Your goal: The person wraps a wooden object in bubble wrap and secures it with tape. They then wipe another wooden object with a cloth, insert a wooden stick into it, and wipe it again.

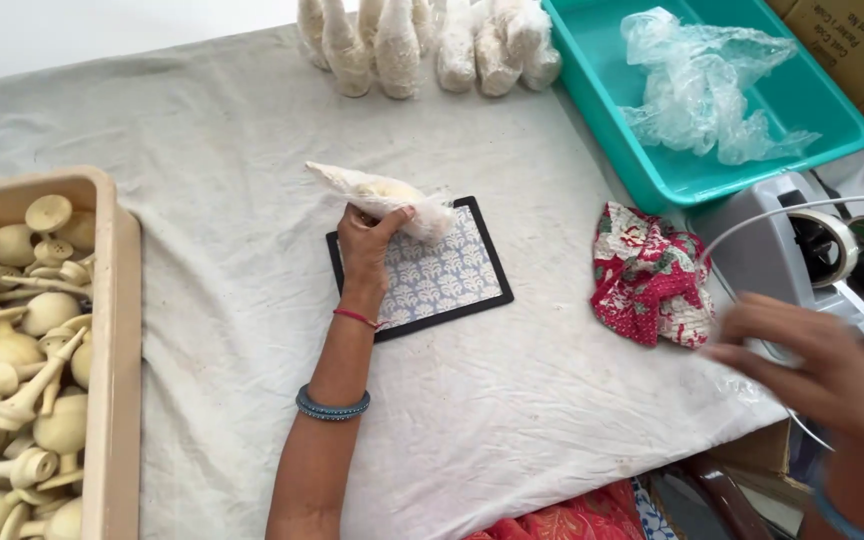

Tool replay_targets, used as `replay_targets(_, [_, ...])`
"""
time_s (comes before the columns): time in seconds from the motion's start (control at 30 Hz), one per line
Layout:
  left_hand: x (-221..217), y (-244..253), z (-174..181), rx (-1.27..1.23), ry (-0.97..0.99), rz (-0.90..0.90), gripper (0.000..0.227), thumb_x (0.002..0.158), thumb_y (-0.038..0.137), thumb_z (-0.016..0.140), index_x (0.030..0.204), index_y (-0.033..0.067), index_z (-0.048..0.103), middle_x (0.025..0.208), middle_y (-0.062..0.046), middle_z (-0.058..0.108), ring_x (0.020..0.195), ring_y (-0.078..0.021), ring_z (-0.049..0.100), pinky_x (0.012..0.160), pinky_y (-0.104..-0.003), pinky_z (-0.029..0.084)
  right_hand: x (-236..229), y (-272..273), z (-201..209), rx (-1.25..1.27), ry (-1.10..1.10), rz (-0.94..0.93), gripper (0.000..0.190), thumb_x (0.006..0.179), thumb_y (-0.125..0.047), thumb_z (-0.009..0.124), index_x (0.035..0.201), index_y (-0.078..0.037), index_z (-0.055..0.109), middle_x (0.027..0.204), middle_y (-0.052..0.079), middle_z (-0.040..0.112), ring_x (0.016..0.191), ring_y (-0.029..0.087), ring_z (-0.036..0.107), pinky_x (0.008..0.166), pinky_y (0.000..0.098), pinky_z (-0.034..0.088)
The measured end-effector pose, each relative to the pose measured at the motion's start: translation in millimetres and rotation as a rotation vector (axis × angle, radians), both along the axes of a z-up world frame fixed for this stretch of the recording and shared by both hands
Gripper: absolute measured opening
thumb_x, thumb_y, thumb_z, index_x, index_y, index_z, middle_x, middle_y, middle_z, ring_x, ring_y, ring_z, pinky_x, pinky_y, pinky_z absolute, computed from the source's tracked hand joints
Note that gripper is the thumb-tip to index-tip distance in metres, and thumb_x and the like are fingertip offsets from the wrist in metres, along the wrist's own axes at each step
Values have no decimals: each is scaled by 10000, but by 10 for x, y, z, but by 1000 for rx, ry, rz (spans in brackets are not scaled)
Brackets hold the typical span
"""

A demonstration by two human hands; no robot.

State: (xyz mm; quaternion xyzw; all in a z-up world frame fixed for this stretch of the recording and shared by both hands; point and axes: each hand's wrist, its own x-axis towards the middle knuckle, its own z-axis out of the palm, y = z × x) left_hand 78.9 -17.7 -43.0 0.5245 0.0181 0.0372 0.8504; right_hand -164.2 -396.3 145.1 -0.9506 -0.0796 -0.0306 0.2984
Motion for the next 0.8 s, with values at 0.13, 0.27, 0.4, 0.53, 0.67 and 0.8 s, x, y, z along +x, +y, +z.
replay_targets(0.13, [-22, 17, 17, 17, -24, -26, 501, 738, 66, 873, 1173, -27, 642, 1092, -99, 724, 997, -173, 698, 912, -296, 569, 836, 921, 83, 13, 14, 502, 190, 885, -219, 729, 826, -54, 656, 765, 58, 630, 701, 188, 623, 610, 361, 509])
replay_targets(0.27, [-29, 25, 55, 53, -24, -64, 553, 720, 105, 882, 1194, -21, 626, 1108, -107, 720, 1021, -181, 698, 935, -301, 561, 1484, 1531, 0, -124, 65, 582, 198, 942, -274, 697, 903, -82, 723, 782, 75, 652, 690, 209, 631, 635, 390, 511])
replay_targets(0.4, [-52, 28, 125, 86, -2, -71, 571, 718, 133, 883, 1201, -14, 616, 1111, -118, 717, 1026, -187, 705, 936, -309, 571, 2001, 1699, -262, -237, 15, 595, 214, 959, -298, 676, 926, -93, 728, 768, 75, 664, 726, 224, 630, 667, 413, 506])
replay_targets(0.53, [-74, 29, 181, 134, 29, -76, 578, 719, 155, 881, 1200, -18, 613, 1106, -132, 720, 1021, -197, 716, 926, -313, 582, 2261, 1790, -374, -365, -36, 598, 230, 964, -314, 670, 903, -97, 711, 748, 71, 676, 796, 238, 643, 707, 439, 508])
replay_targets(0.67, [-61, 27, 184, 166, 56, -87, 585, 714, 157, 880, 1202, -21, 611, 1100, -134, 725, 1016, -198, 721, 921, -312, 587, 2437, 1830, -501, -481, -29, 548, 264, 968, -351, 675, 880, -104, 697, 741, 60, 680, 823, 237, 652, 716, 440, 517])
replay_targets(0.8, [-58, 45, 172, 162, 51, -104, 589, 714, 149, 874, 1208, -25, 604, 1101, -143, 727, 1022, -202, 725, 932, -316, 587, 2540, 1807, -562, -531, -17, 494, 295, 963, -386, 684, 877, -105, 703, 750, 58, 694, 822, 236, 663, 713, 438, 524])
